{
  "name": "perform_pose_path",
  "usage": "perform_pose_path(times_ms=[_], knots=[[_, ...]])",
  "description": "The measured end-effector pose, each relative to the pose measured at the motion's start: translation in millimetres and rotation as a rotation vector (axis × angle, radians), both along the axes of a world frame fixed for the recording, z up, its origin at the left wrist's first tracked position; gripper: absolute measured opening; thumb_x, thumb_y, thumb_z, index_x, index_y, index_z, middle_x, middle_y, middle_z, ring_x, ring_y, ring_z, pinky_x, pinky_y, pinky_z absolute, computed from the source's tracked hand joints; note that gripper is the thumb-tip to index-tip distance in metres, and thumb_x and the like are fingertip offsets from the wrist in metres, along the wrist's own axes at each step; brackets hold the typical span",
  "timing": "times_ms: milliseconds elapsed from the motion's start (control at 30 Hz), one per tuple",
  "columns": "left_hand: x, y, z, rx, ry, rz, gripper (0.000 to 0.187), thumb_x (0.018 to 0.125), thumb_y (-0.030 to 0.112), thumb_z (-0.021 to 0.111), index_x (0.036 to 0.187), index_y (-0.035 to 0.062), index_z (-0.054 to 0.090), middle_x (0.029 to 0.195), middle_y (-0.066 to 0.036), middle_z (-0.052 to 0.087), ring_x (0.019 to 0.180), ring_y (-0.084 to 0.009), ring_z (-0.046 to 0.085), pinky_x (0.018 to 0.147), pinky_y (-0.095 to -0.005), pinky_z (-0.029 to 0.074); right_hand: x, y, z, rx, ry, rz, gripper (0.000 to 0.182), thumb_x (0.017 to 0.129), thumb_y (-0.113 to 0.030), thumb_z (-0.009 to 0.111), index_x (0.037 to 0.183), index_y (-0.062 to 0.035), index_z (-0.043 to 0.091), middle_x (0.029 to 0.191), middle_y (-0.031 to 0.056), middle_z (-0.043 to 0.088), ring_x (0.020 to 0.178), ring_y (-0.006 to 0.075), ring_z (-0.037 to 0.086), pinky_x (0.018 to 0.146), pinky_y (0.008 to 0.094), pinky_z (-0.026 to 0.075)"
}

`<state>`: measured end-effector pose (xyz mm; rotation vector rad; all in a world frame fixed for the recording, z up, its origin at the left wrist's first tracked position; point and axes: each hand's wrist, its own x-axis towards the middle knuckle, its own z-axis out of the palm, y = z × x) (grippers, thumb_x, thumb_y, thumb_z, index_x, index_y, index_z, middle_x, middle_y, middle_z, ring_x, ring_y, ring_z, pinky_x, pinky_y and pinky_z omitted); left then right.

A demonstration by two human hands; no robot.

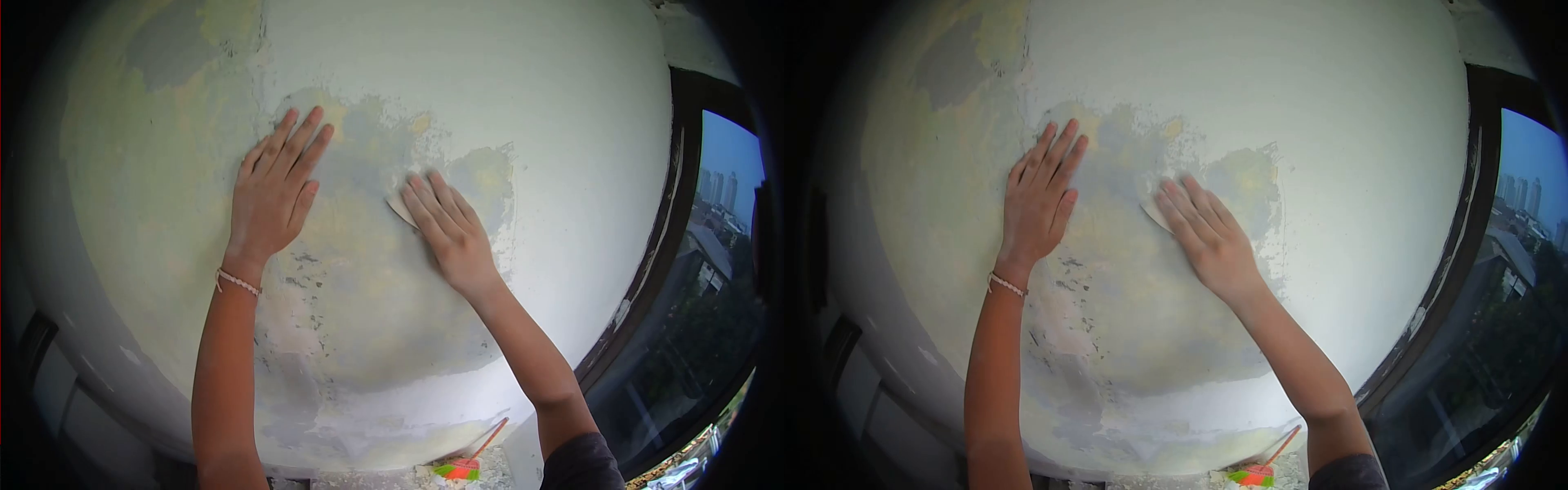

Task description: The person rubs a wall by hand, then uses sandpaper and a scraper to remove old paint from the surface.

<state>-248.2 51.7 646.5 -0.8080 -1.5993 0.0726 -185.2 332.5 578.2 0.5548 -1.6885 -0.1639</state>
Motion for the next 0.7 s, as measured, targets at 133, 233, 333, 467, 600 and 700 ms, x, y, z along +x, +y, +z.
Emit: perform_pose_path(times_ms=[133, 233, 333, 467, 600, 700], knots=[[-2, -1, -5, 0.060, -0.012, -0.012, 0.064, 0.100, 0.018, 0.047, 0.163, 0.0196, 0.037, 0.172, 0.001, 0.031, 0.158, -0.0237, 0.028, 0.123, -0.0446, 0.026, 18, 49, -65, 0.019, -0.086, -0.138, 0.053, 0.093, -0.001, 0.061, 0.145, -0.0062, 0.058, 0.155, 0.0112, 0.054, 0.145, 0.0335, 0.050, 0.115, 0.0467, 0.045], [-1, 1, -7, 0.061, -0.018, -0.018, 0.063, 0.101, 0.018, 0.046, 0.163, 0.0211, 0.037, 0.172, 0.001, 0.031, 0.158, -0.0231, 0.028, 0.124, -0.0442, 0.026, 11, 27, -28, -0.009, -0.051, -0.100, 0.057, 0.091, 0.002, 0.061, 0.148, -0.0067, 0.056, 0.155, 0.0114, 0.053, 0.144, 0.0351, 0.049, 0.114, 0.0482, 0.045], [-1, -1, -5, 0.058, -0.003, -0.007, 0.062, 0.102, 0.019, 0.045, 0.163, 0.0218, 0.037, 0.171, 0.001, 0.031, 0.158, -0.0228, 0.028, 0.123, -0.0440, 0.026, 0, -10, 28, -0.018, 0.020, -0.051, 0.062, 0.090, 0.005, 0.061, 0.151, -0.0061, 0.052, 0.159, 0.0115, 0.050, 0.147, 0.0359, 0.045, 0.117, 0.0487, 0.043], [-3, 0, -6, 0.057, 0.008, -0.006, 0.062, 0.102, 0.019, 0.044, 0.164, 0.0218, 0.036, 0.171, 0.002, 0.032, 0.158, -0.0223, 0.028, 0.123, -0.0436, 0.026, -3, -15, 25, -0.066, 0.011, -0.060, 0.062, 0.092, 0.002, 0.062, 0.152, -0.0068, 0.050, 0.160, 0.0103, 0.048, 0.149, 0.0347, 0.043, 0.118, 0.0485, 0.042], [-7, -2, -9, 0.068, 0.033, 0.008, 0.061, 0.103, 0.019, 0.043, 0.164, 0.0214, 0.036, 0.172, 0.002, 0.031, 0.158, -0.0219, 0.027, 0.123, -0.0434, 0.026, 18, 15, -40, -0.112, -0.093, -0.139, 0.061, 0.094, -0.002, 0.063, 0.153, -0.0092, 0.050, 0.160, 0.0080, 0.048, 0.149, 0.0331, 0.044, 0.117, 0.0489, 0.043], [-5, -2, -14, 0.114, 0.022, -0.001, 0.063, 0.103, 0.020, 0.049, 0.164, 0.0266, 0.034, 0.171, 0.005, 0.031, 0.157, -0.0189, 0.028, 0.123, -0.0417, 0.028, 12, 18, -54, -0.148, -0.085, -0.210, 0.061, 0.096, -0.008, 0.064, 0.154, -0.0122, 0.049, 0.161, 0.0055, 0.048, 0.150, 0.0310, 0.043, 0.119, 0.0490, 0.039]])
